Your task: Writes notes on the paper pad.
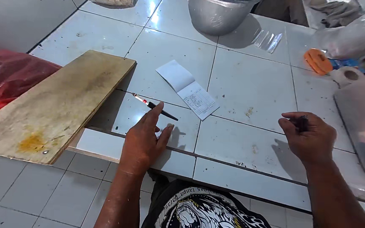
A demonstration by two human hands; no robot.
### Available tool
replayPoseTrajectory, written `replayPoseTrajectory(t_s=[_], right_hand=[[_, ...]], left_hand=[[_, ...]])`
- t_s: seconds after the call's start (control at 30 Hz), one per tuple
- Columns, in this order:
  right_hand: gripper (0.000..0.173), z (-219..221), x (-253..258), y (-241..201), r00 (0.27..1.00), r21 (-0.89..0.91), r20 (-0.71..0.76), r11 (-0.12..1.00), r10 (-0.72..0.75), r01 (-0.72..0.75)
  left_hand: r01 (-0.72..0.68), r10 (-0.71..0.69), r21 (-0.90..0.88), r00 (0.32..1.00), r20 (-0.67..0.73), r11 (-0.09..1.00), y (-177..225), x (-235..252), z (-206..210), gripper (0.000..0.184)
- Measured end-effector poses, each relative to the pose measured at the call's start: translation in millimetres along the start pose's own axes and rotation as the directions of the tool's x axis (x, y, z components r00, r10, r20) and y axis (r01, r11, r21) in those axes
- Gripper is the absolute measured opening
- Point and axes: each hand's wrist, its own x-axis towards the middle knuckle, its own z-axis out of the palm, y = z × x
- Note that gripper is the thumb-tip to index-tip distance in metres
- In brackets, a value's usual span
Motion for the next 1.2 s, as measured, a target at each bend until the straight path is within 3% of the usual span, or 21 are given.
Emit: replayPoseTrajectory(t_s=[0.5,0.83,1.2], right_hand=[[0.031,16.7,1.2,5.4,0.995,0.015,0.029,0.995,0.094,-0.094],[0.030,15.6,0.8,3.6,0.995,0.031,0.054,0.996,0.079,-0.081],[0.029,1.7,-2.8,-9.0,1.000,0.036,-0.013,0.999,0.006,-0.006]], left_hand=[[-0.037,0.037,-0.009,0.999,0.019,0.999,-4.9,-0.2,1.0,0.065],[0.005,-0.004,-0.040,1.000,0.029,0.999,-4.8,2.4,-0.8,0.066],[-0.024,0.024,-0.131,1.000,-0.004,0.991,-4.4,-0.2,-3.6,0.061]])
